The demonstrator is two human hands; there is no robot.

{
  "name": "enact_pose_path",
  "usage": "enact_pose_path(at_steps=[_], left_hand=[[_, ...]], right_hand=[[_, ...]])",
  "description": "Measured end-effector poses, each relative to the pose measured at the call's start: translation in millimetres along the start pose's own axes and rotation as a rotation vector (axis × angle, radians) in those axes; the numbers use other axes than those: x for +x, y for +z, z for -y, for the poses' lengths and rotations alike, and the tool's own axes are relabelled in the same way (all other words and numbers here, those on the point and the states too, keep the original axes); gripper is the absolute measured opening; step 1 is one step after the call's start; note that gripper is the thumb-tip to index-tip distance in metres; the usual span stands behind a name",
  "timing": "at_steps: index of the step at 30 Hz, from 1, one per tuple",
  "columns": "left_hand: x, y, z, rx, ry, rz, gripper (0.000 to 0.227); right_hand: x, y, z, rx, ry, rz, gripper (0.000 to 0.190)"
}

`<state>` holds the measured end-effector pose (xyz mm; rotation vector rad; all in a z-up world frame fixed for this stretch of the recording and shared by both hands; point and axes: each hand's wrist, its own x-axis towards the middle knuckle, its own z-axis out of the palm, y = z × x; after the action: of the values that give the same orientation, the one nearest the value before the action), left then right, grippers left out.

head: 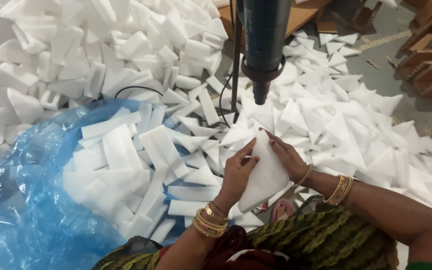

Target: The person sits on the floor surrounded by piles of white foam pieces and uses a heat gun to process individual pieces. They pick up a foam piece, hold it under the heat gun nozzle, and then place it back into the pile, repeating this cycle continuously.

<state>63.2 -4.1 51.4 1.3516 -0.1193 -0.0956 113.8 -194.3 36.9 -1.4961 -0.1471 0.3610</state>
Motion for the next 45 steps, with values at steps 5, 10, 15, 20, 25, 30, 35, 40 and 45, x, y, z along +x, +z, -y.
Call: enact_pose_path(at_steps=[5, 10, 15, 20, 25, 30, 35, 40, 45], left_hand=[[-38.8, 11.1, -8.4, -0.043, -0.010, -0.029, 0.055], [-62.4, 16.0, -15.6, -0.063, 0.090, -0.027, 0.054], [-75.7, 15.6, -12.9, 0.034, 0.151, -0.050, 0.053], [-80.1, 14.0, -9.8, 0.028, 0.182, -0.040, 0.052], [-76.8, 7.1, -13.9, -0.031, 0.200, 0.023, 0.055], [-67.2, -3.7, -12.2, -0.120, 0.100, 0.082, 0.061], [-61.4, -3.8, -8.3, -0.164, 0.145, 0.089, 0.064], [-59.6, -8.2, -13.1, -0.123, 0.194, 0.070, 0.070], [-57.3, -11.7, -12.3, -0.171, 0.207, 0.062, 0.070]], right_hand=[[-34.4, 11.8, 8.9, -0.156, -0.001, 0.012, 0.051], [-63.1, 26.7, 28.4, -0.323, -0.211, 0.044, 0.050], [-78.8, 36.9, 36.3, -0.485, -0.316, 0.008, 0.052], [-84.1, 41.6, 38.8, -0.521, -0.346, 0.025, 0.052], [-77.2, 39.5, 45.0, -0.631, -0.430, 0.066, 0.052], [-66.5, 32.3, 53.0, -0.642, -0.231, 0.086, 0.053], [-60.7, 19.8, 43.9, -0.439, -0.191, 0.103, 0.051], [-55.8, 7.5, 41.5, -0.539, -0.102, 0.129, 0.070], [-49.9, 8.2, 40.7, -0.615, 0.021, 0.161, 0.098]])
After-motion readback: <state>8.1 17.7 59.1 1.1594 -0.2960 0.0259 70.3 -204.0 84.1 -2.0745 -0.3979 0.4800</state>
